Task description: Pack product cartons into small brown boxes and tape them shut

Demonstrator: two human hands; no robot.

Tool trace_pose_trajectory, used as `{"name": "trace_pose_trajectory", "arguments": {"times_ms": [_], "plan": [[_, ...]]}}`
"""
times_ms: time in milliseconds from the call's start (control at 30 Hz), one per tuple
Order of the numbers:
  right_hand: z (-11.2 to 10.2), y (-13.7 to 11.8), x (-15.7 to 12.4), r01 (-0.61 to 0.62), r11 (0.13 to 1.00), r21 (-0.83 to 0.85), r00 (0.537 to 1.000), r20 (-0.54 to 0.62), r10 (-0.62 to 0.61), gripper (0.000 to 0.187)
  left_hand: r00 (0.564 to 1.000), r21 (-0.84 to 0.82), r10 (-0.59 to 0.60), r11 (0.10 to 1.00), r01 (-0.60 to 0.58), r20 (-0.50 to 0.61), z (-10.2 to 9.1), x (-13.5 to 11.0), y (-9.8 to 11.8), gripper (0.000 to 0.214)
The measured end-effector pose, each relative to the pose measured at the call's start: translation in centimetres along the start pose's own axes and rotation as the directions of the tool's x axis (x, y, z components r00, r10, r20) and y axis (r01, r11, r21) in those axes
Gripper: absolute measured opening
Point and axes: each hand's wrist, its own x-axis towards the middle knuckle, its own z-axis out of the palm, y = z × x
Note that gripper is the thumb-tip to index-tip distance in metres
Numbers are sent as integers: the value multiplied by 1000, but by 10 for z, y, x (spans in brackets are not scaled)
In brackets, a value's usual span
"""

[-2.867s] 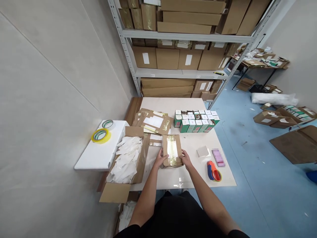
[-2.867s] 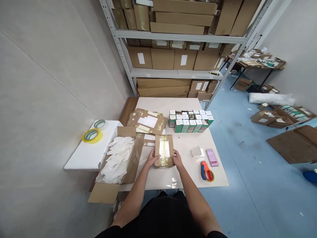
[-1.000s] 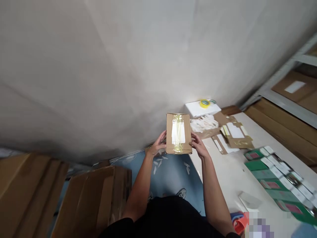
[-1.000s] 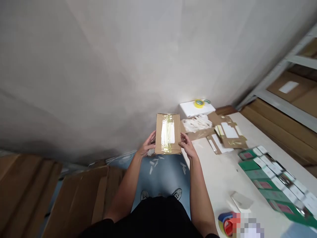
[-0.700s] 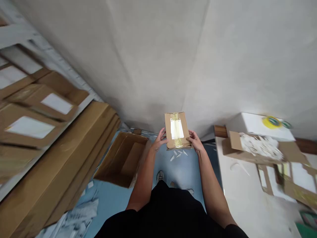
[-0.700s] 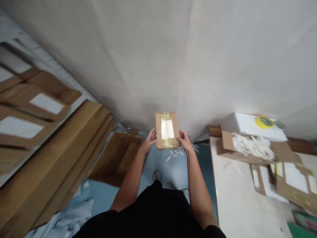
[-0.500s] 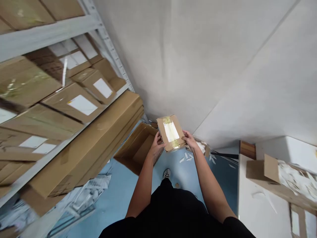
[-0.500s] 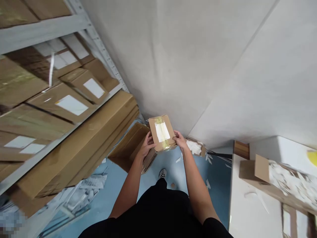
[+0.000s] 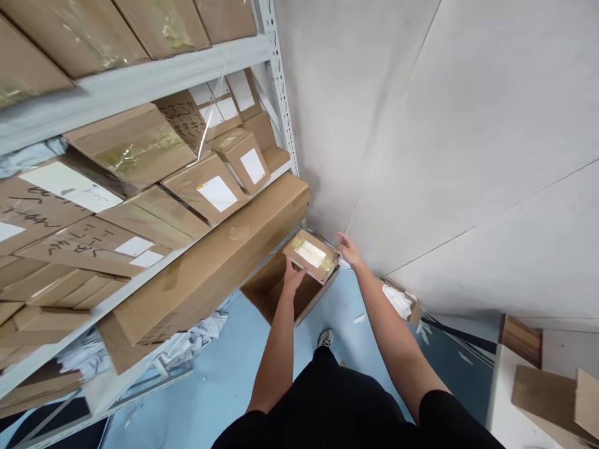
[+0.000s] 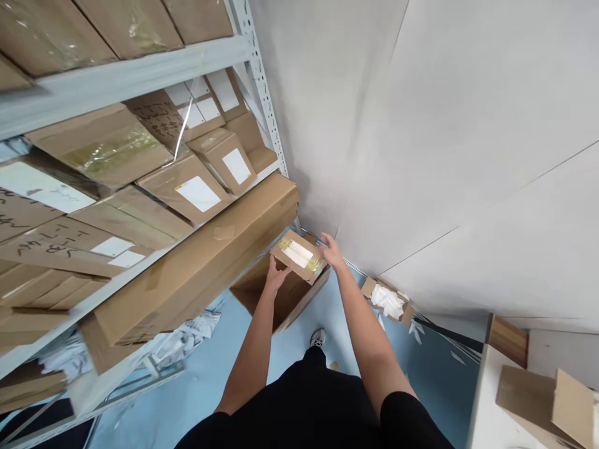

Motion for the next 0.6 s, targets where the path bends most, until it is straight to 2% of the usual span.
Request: {"name": "trace_pose_trajectory", "arguments": {"times_ms": [100,233,333,467,600], "plan": [[-16,-5,-7,61,998,-15,997,-41,-62,60,994,28,17,1000,-14,-109,5,11,12,131],[-43,-15,-30,98,995,-1,991,-94,-98,56,992,57,100,994,-96,-74,25,14,41,111],[-66,-22,-52,125,992,20,981,-154,-121,55,987,69,158,985,-156,-16,52,11,64,102],[-108,-25,-89,170,985,38,950,-273,-153,53,970,87,221,969,-230,100,107,5,86,92],[-165,-23,-145,201,979,12,891,-418,-178,53,929,81,253,955,-284,270,186,-10,92,87]]}}
